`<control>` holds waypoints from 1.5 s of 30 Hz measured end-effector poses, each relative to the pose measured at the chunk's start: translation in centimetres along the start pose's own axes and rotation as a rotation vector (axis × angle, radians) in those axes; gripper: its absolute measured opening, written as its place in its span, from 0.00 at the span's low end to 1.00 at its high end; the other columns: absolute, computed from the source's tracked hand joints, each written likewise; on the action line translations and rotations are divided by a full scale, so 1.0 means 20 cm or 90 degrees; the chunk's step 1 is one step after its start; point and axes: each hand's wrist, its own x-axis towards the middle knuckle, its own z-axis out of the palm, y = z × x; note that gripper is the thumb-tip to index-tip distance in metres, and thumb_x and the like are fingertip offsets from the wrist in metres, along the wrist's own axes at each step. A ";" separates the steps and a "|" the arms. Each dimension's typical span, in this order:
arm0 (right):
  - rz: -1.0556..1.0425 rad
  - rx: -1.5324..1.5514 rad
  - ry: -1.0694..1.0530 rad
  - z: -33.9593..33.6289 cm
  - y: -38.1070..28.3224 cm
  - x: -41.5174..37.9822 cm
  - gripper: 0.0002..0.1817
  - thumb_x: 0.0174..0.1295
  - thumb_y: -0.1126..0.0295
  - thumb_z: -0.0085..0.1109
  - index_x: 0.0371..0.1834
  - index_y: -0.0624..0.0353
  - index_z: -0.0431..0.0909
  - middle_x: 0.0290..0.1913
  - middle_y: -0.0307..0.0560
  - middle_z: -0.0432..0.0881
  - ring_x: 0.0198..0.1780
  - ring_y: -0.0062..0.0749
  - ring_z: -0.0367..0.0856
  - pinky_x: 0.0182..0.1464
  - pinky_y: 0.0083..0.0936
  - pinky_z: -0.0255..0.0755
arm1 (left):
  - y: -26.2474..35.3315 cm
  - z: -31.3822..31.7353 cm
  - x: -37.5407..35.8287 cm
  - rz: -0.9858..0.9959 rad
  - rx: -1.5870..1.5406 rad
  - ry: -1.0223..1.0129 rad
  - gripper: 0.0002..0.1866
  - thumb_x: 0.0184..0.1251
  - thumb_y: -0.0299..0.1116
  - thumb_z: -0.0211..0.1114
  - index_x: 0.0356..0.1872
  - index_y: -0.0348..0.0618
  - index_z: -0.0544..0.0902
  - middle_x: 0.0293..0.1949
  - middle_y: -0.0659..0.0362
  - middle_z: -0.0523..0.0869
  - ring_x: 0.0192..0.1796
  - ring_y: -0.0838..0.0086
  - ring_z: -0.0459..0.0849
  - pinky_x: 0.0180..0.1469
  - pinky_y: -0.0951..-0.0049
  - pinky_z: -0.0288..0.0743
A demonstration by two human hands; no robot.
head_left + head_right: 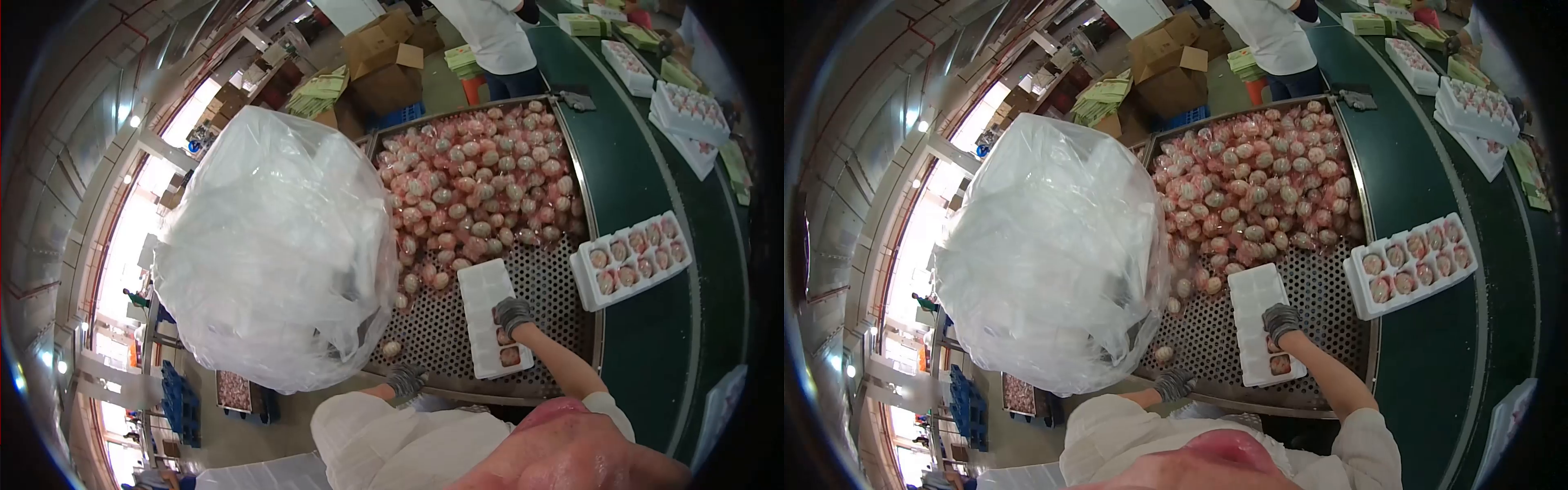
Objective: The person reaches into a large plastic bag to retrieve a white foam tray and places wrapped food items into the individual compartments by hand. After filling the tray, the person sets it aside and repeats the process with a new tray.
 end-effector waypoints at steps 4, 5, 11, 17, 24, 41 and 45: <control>-0.057 -0.005 -0.014 0.02 -0.01 0.02 0.14 0.28 0.66 0.62 0.23 0.57 0.77 0.25 0.45 0.78 0.32 0.32 0.78 0.28 0.29 0.73 | 0.02 -0.04 -0.02 -0.037 -0.016 -0.014 0.14 0.50 0.40 0.49 0.33 0.45 0.77 0.30 0.52 0.79 0.33 0.60 0.77 0.36 0.63 0.68; -0.034 -0.013 -0.010 0.00 -0.02 0.01 0.14 0.28 0.66 0.61 0.23 0.57 0.77 0.24 0.45 0.78 0.31 0.32 0.78 0.28 0.29 0.73 | 0.02 -0.06 -0.01 -0.035 -0.025 0.002 0.14 0.50 0.40 0.49 0.32 0.45 0.77 0.29 0.52 0.79 0.33 0.60 0.77 0.36 0.63 0.68; -0.044 -0.078 -0.061 -0.03 -0.03 0.05 0.09 0.26 0.70 0.60 0.17 0.57 0.77 0.19 0.44 0.76 0.25 0.31 0.78 0.23 0.28 0.71 | 0.00 -0.05 -0.02 -0.041 -0.042 0.015 0.15 0.50 0.42 0.47 0.31 0.45 0.77 0.31 0.51 0.78 0.36 0.60 0.76 0.39 0.63 0.68; -0.062 -0.163 -0.142 0.02 -0.06 0.15 0.09 0.30 0.69 0.61 0.20 0.57 0.77 0.21 0.42 0.76 0.24 0.30 0.76 0.20 0.28 0.70 | -0.08 0.05 0.02 -0.055 -0.047 0.026 0.14 0.49 0.41 0.48 0.31 0.44 0.74 0.31 0.49 0.78 0.35 0.59 0.76 0.38 0.63 0.68; -0.021 -0.166 -0.171 -0.01 -0.07 0.15 0.14 0.38 0.66 0.60 0.31 0.56 0.77 0.29 0.41 0.77 0.29 0.30 0.76 0.21 0.27 0.71 | -0.09 0.05 -0.01 -0.035 -0.073 0.076 0.16 0.50 0.44 0.45 0.30 0.45 0.76 0.30 0.49 0.78 0.34 0.58 0.76 0.39 0.61 0.68; -0.005 -0.214 -0.104 0.17 -0.04 0.24 0.10 0.35 0.62 0.61 0.24 0.51 0.78 0.23 0.39 0.77 0.23 0.29 0.75 0.20 0.27 0.69 | -0.53 0.41 0.47 -0.256 -0.030 0.097 0.33 0.46 0.47 0.56 0.56 0.49 0.59 0.58 0.52 0.58 0.60 0.62 0.56 0.59 0.65 0.52; -0.021 -0.153 -0.113 0.17 -0.02 0.25 0.12 0.33 0.61 0.62 0.23 0.53 0.78 0.21 0.39 0.76 0.21 0.30 0.74 0.20 0.27 0.69 | -0.56 0.64 0.46 -0.280 -0.109 0.073 0.33 0.44 0.46 0.59 0.55 0.50 0.61 0.56 0.53 0.62 0.59 0.64 0.59 0.58 0.67 0.54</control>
